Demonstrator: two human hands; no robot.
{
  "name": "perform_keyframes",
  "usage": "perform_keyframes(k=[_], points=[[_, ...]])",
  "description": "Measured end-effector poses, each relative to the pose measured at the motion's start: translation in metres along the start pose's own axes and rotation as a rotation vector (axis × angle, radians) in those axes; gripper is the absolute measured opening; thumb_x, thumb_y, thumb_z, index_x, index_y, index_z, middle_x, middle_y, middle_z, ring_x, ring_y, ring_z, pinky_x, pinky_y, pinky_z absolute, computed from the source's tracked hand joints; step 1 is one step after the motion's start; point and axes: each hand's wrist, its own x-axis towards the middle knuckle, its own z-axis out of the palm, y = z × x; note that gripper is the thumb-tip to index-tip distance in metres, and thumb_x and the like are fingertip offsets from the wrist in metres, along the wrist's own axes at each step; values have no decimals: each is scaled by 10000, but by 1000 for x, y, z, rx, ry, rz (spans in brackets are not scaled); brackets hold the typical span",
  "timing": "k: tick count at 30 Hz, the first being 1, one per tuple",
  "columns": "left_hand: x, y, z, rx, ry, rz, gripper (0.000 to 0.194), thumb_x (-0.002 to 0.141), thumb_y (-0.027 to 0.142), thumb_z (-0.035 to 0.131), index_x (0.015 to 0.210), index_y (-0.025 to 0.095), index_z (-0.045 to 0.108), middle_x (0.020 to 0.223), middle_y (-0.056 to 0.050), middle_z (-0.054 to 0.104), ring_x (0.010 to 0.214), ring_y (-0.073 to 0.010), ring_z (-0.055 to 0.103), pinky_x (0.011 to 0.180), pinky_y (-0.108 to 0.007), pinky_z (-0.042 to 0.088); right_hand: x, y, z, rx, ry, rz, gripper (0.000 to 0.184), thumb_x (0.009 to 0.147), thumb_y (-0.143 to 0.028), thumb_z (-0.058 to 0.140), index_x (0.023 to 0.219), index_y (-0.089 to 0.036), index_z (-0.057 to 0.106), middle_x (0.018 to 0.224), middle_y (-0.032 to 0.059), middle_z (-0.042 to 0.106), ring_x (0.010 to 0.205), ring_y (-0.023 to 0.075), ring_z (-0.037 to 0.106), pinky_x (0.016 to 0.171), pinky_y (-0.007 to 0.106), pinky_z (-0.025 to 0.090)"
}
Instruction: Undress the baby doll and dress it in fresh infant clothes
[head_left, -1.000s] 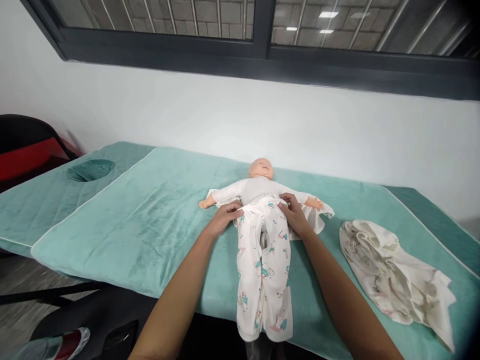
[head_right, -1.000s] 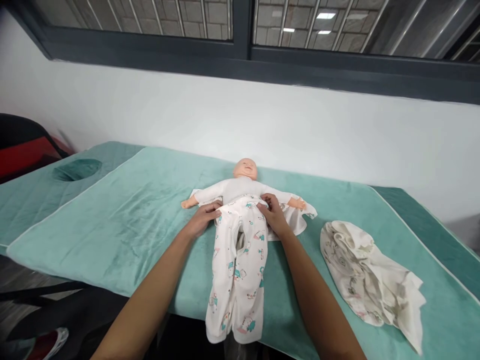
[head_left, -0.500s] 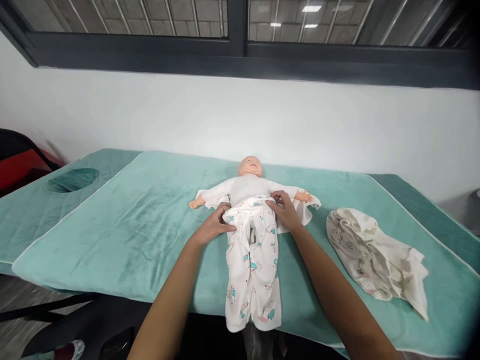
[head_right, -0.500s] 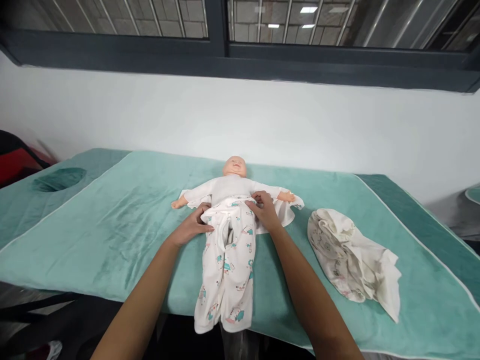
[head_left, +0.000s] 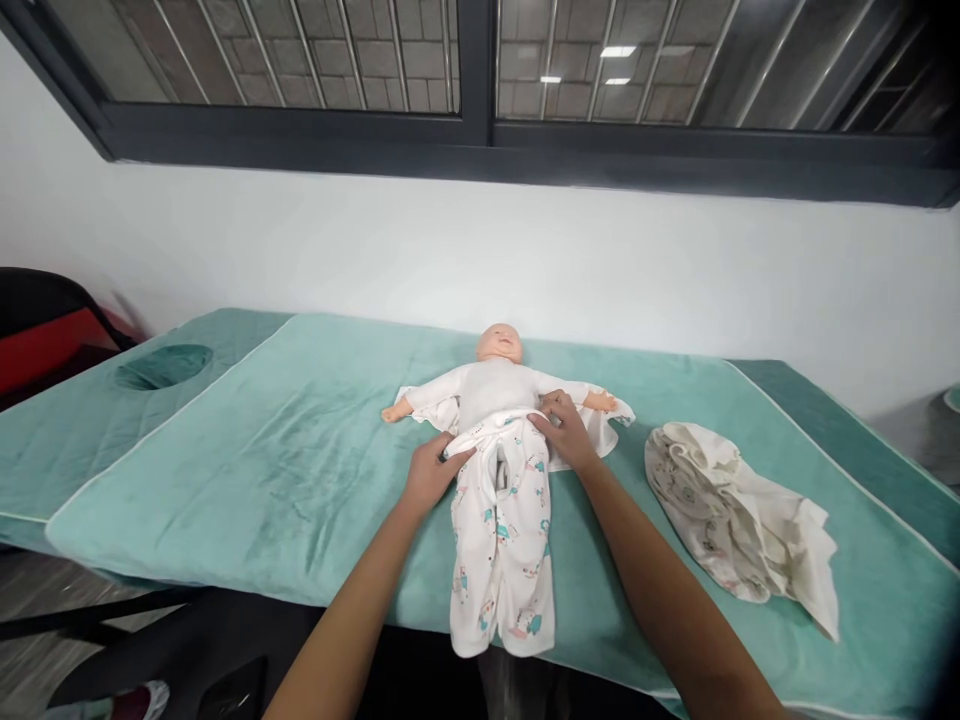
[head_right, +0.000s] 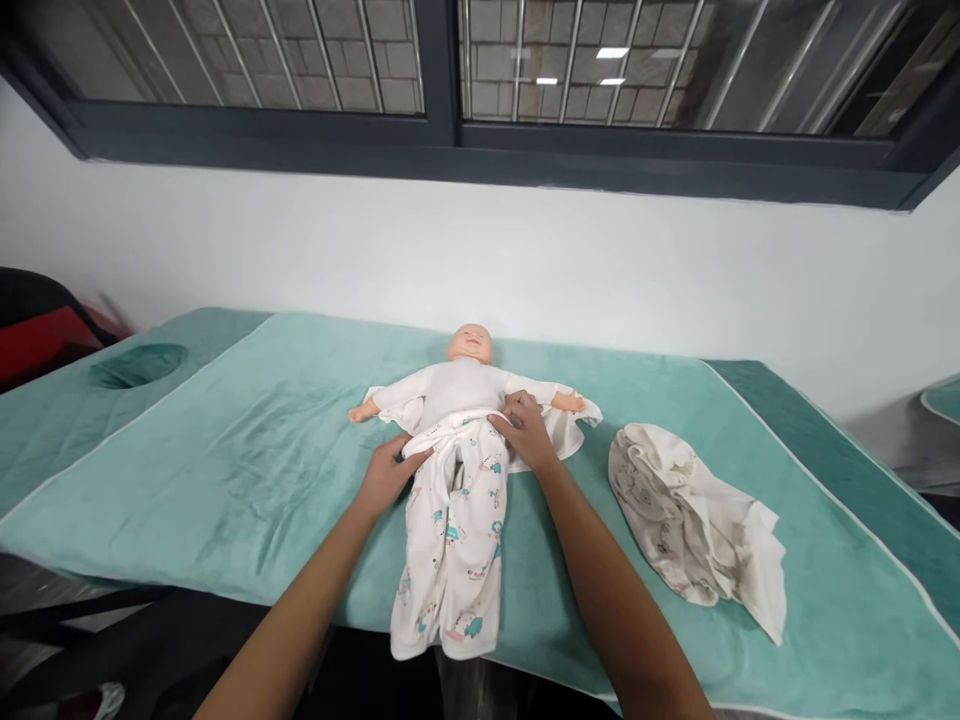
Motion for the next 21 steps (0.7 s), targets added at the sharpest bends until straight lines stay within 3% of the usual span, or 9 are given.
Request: perform_keyframes(k=[5, 10, 13, 16, 18, 21], points=[[1, -1, 0, -96, -24, -28, 316, 817, 494, 633, 842, 182, 584, 768, 30, 546, 735, -144, 476, 666, -250, 361, -16, -6, -4, 89, -28, 43, 364, 871, -417, 615, 624, -214, 441, 770, 5, 523, 820, 184, 495, 831, 343, 380], [1, -5, -5, -170, -108, -32, 319, 837, 485, 612, 838, 168, 577, 768, 22, 542, 735, -145, 485, 671, -252, 378, -34, -9, -14, 173, -154, 263, 432, 832, -528, 640, 647, -210, 414, 651, -42, 375, 649, 133, 376, 627, 276, 313], [-7, -4, -14, -255, -186, -11, 327, 828, 462, 648, 961, 170, 590, 903, -12, 601, 857, -175, 549, 772, -280, 433, -46, -14, -19, 206, -238, 322, 458, 827, -571, 626, 667, -213, 389, 629, -58, 324, 608, 116, 319, 582, 262, 260], [-20, -3, -24, -375, -329, 20, 478, 776, 399, 731, 1172, 195, 556, 1179, -69, 613, 1099, -228, 566, 959, -339, 437, -58, -22, -22, 184, -302, 312, 421, 761, -570, 701, 792, -209, 487, 718, -49, 445, 676, 130, 405, 622, 256, 321], [-27, -5, -28, -424, -401, 46, 620, 744, 363, 770, 1284, 220, 502, 1340, -95, 550, 1230, -250, 521, 1053, -371, 399, -68, -29, -24, 106, -350, 301, 499, 673, -542, 792, 963, -209, 560, 877, -14, 555, 802, 165, 488, 711, 277, 386], [-34, -10, -29, -378, -393, 52, 709, 719, 351, 790, 1342, 231, 473, 1407, -109, 507, 1279, -266, 495, 1078, -390, 390, -82, -38, -24, -25, -368, 270, 508, 652, -502, 824, 1005, -207, 609, 988, 29, 602, 927, 214, 523, 826, 331, 405]])
